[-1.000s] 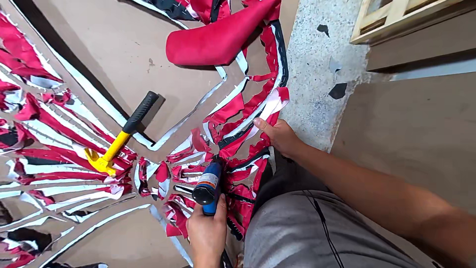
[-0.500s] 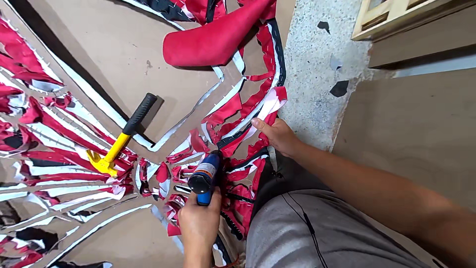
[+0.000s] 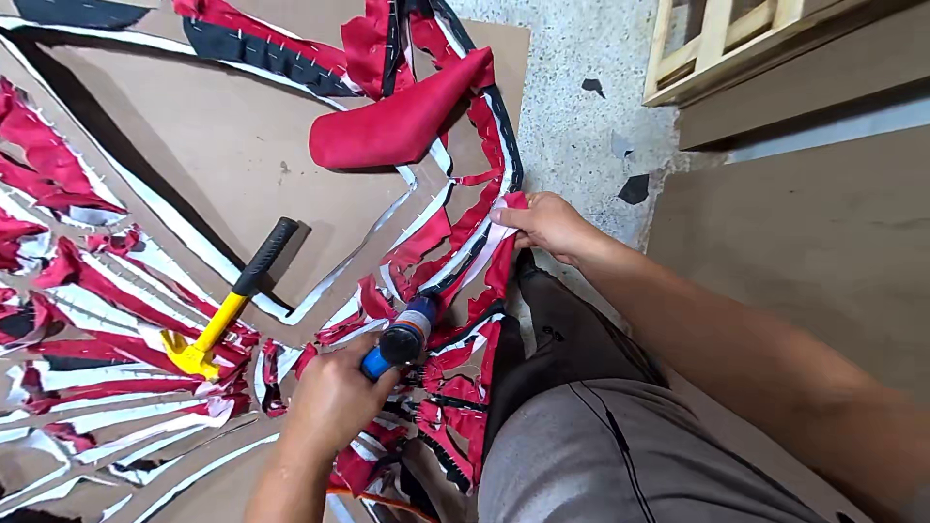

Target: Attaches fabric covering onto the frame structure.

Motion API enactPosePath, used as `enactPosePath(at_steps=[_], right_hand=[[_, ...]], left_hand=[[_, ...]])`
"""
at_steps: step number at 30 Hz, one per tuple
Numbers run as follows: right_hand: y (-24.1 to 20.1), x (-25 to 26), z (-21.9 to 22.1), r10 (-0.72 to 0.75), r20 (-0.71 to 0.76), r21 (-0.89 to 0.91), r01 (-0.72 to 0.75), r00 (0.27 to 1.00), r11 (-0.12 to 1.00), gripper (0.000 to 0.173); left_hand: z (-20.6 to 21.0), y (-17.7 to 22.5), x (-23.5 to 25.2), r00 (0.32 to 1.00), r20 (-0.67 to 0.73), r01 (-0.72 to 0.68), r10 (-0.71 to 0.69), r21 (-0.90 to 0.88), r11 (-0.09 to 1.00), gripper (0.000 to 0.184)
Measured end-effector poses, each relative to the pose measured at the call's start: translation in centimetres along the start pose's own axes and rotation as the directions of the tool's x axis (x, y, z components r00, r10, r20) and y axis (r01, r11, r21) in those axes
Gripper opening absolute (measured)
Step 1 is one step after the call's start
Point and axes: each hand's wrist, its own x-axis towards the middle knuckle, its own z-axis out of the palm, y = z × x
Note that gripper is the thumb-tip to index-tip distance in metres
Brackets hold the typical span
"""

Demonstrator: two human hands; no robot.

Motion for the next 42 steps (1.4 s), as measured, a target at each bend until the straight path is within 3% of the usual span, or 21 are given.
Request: enactPosePath(at_steps=[6,10,15,19,23,26,28,31,35,36,39,42], right_hand=[[2.2,0.8,-0.1,-0.105,0.067,0.142,0.094,0.992,0.985,0.024],[2.8,1.1,-0.3,-0.130,0.084,0.125,0.119,0.988,0.985,0.026],[2.9,0.7,-1.8,-0.173,0.298,0.104,0.148,0.939,0.983,0.036],[2.5,0.6,-2.0,-0.151,0.359,0.150,0.102,0.921,0.983,0.043],[1.6,0.3,-1.9,-0.097,0.337,0.170,0.040,0.937,0.985,0.028],[-0.1,0.6,-1.1,0.070,0.159,0.036,-0.077,0.985,0.996,0.053],[-0.5,1.6,-1.3,0.082,0.054,-0.051,-0.079,0.995,0.996,0.057],[-1.1,2.0,-2.1,0.094,0.051,-0.089,-0.089,0.994,0.992,0.048],[-2.5,1.7,-2.4,0.212,0.067,-0.179,-0.197,0.975,0.964,0.080],[-2.7,1.9,-2.3,0.223,0.057,-0.227,-0.205,0.973,0.952,0.081],[-2.6,2.5,-1.9,0.257,0.096,-0.314,-0.216,0.962,0.925,0.059],[-2.4,2.5,-2.3,0.264,0.215,-0.265,-0.204,0.940,0.942,0.032]], left_hand=[[0.0,-0.1,0.5,0.997,0.069,-0.023,0.021,0.028,0.999,0.040],[-0.1,0.3,0.7,0.997,0.081,-0.014,0.011,0.038,0.999,0.042],[0.5,1.1,0.7,0.999,0.038,0.011,-0.012,0.020,1.000,0.043],[0.5,1.9,0.9,0.999,0.026,0.035,-0.036,0.042,0.999,0.041],[0.5,3.5,1.3,0.997,0.006,0.081,-0.081,0.043,0.996,0.041],[0.9,4.3,1.6,0.996,0.003,0.094,-0.095,0.035,0.995,0.043],[1.1,4.9,2.2,0.994,0.007,0.104,-0.105,0.028,0.994,0.042],[1.1,5.4,2.9,0.995,0.008,0.098,-0.099,0.018,0.995,0.042],[1.0,5.7,3.4,0.998,-0.010,0.058,-0.058,-0.004,0.998,0.043],[1.0,6.0,3.6,0.999,-0.008,0.050,-0.050,-0.009,0.999,0.043],[1.1,6.7,4.0,0.998,0.003,0.068,-0.067,-0.012,0.998,0.042],[1.2,7.1,4.2,0.994,0.006,0.105,-0.105,-0.015,0.994,0.042]])
